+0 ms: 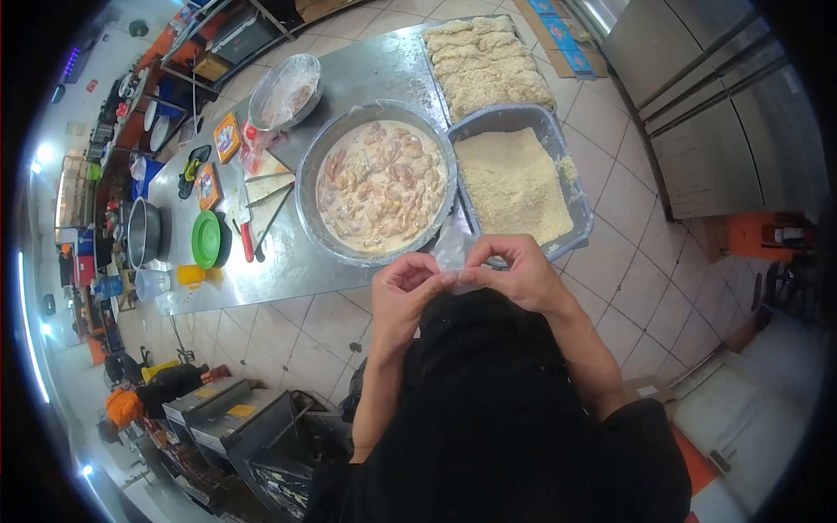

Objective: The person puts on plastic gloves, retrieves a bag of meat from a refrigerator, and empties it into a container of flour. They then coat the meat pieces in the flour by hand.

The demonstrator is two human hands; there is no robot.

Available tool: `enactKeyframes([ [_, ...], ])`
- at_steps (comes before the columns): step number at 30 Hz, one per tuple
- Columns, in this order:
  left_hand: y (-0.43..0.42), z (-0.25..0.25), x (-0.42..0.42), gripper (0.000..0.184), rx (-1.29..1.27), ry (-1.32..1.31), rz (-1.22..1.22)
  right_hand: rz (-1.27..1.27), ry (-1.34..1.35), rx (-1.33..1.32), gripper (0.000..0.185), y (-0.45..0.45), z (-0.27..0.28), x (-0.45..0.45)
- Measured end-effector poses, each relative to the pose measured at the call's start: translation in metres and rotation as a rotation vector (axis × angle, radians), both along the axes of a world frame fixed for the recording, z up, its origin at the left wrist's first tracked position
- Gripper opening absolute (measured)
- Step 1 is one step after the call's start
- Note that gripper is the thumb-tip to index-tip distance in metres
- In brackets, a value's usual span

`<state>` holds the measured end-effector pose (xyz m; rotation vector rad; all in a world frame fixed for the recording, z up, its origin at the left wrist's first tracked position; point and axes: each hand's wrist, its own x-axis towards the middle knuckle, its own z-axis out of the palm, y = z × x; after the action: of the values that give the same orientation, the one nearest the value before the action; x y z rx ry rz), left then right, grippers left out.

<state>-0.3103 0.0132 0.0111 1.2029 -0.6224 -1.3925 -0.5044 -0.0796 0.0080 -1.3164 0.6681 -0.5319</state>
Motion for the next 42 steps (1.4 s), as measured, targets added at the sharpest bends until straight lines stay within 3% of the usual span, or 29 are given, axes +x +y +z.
enactKeyframes([
  [5, -0.005, 0.006, 0.003, 0.011, -0.049, 0.116, -0.027, -0.266, -0.161, -0.139, 0.012, 0.006, 0.006, 0.012],
  [12, -0.015, 0.028, -0.006, 0.013, -0.151, -0.17, 0.273, -0.57, -0.12, -0.264, 0.018, 0.001, 0.02, 0.012],
  [15, -0.016, 0.042, -0.008, 0.022, -0.158, -0.331, 0.302, -0.429, -0.055, -0.433, 0.022, 0.0, 0.043, 0.016],
  [17, -0.019, 0.045, -0.008, 0.019, -0.232, -0.613, 0.17, -0.366, 0.042, -0.421, 0.025, -0.002, 0.043, 0.02],
  [20, -0.022, 0.055, -0.01, 0.009, -0.234, -0.722, 0.27, -0.326, 0.14, -0.405, 0.027, -0.012, 0.039, 0.022],
  [23, -0.015, 0.07, -0.009, 0.013, -0.274, -0.771, 0.398, -0.438, 0.083, -0.472, 0.019, -0.016, 0.054, 0.02],
  [26, 0.005, 0.1, -0.01, 0.021, -0.455, -0.906, 0.51, -0.421, -0.124, -0.557, 0.012, -0.007, 0.112, 0.011],
  [28, 0.016, 0.129, -0.02, 0.032, -0.626, -0.766, 0.536, -0.331, -0.258, -0.588, 0.016, -0.001, 0.143, 0.005],
  [29, 0.021, 0.14, -0.018, 0.032, -0.613, -0.772, 0.531, -0.279, -0.313, -0.612, 0.018, 0.0, 0.151, 0.003],
  [31, 0.026, 0.155, -0.008, 0.043, -0.752, -0.811, 0.239, -0.237, -0.334, -0.625, 0.019, -0.001, 0.164, 0.003],
  [33, 0.027, 0.153, -0.004, 0.043, -0.755, -0.84, 0.183, -0.218, -0.369, -0.595, 0.02, 0.0, 0.166, 0.003],
  [34, 0.026, 0.153, -0.005, 0.043, -0.754, -0.866, 0.12, -0.216, -0.359, -0.588, 0.02, -0.002, 0.164, 0.003],
  [36, 0.019, 0.151, -0.015, 0.045, -0.631, -0.804, 0.222, -0.217, -0.075, -0.755, 0.02, -0.009, 0.159, 0.001],
  [38, 0.009, 0.136, -0.021, 0.045, -0.219, -0.863, 0.316, -0.215, -0.046, -0.777, 0.02, -0.018, 0.134, 0.001],
  [42, -0.027, 0.08, -0.022, 0.029, -0.142, -0.866, 0.264, -0.31, 0.413, -0.817, 0.016, -0.018, 0.097, -0.009],
])
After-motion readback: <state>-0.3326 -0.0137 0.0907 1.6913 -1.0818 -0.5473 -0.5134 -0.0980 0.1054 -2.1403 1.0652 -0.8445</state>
